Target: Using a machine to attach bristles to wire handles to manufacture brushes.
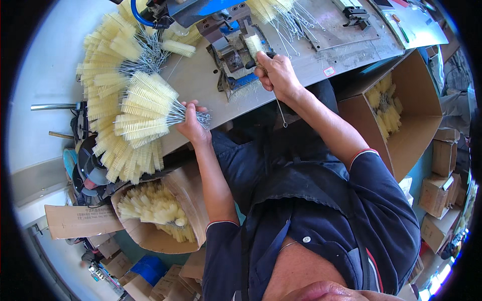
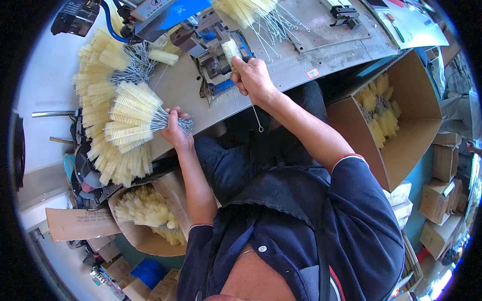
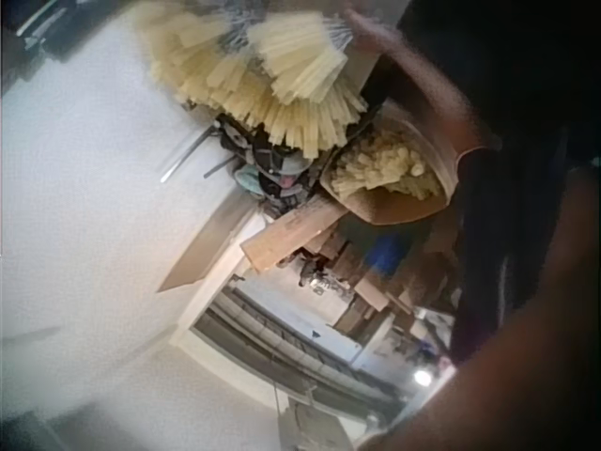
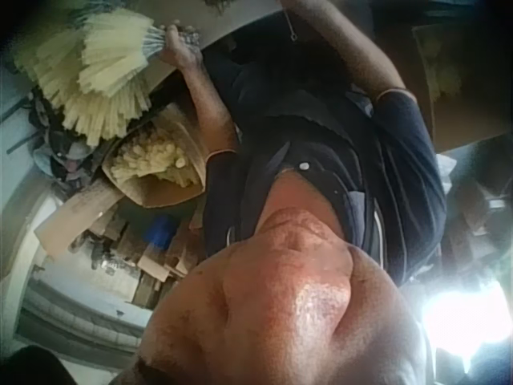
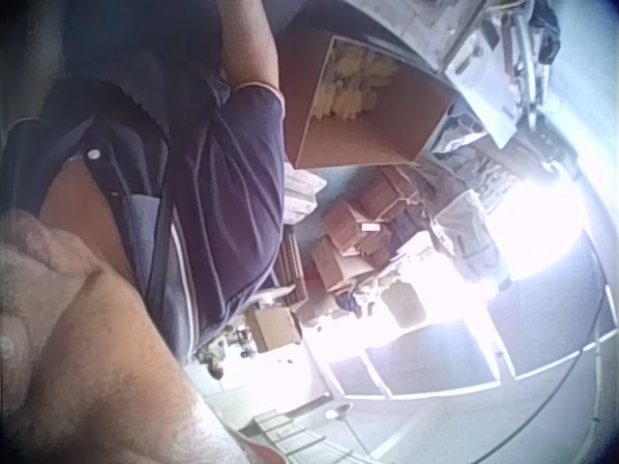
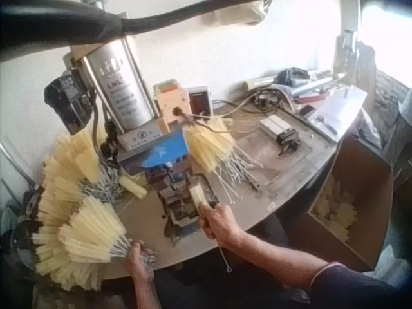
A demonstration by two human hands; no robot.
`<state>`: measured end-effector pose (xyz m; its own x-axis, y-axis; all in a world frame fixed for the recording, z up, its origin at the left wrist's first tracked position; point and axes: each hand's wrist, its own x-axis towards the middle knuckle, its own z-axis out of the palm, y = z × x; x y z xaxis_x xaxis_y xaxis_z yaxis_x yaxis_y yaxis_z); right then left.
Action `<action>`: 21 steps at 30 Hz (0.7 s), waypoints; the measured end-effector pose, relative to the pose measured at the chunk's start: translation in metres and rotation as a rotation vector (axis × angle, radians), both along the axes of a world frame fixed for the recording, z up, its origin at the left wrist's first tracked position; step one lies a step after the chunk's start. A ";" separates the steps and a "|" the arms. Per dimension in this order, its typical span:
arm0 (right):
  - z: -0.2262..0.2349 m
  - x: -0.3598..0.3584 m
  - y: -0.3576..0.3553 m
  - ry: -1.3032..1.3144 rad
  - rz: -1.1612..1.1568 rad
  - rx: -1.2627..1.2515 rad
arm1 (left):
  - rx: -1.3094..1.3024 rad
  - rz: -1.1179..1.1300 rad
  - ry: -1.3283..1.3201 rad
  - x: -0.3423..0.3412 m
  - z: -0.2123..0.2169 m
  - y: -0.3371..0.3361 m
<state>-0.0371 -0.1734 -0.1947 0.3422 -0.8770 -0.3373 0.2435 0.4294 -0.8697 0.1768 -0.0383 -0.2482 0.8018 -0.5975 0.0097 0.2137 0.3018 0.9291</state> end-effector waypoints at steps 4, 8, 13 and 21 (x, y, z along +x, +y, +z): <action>0.004 0.003 -0.008 0.016 -0.010 0.044 | 0.003 0.008 -0.018 0.001 0.000 -0.001; 0.006 -0.001 -0.011 0.004 0.024 0.030 | 0.025 0.004 -0.030 0.002 0.003 -0.001; 0.007 -0.017 -0.004 0.225 -0.007 -0.155 | 0.070 -0.023 -0.004 0.001 0.004 0.002; 0.035 -0.023 -0.109 0.976 -0.153 -0.780 | -0.056 -0.080 0.066 0.011 -0.002 0.008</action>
<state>-0.0603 -0.2829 -0.1597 0.1202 -0.9650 0.2332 -0.6410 -0.2548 -0.7240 0.1874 -0.0306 -0.2505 0.7513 -0.6599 -0.0069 0.2998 0.3320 0.8944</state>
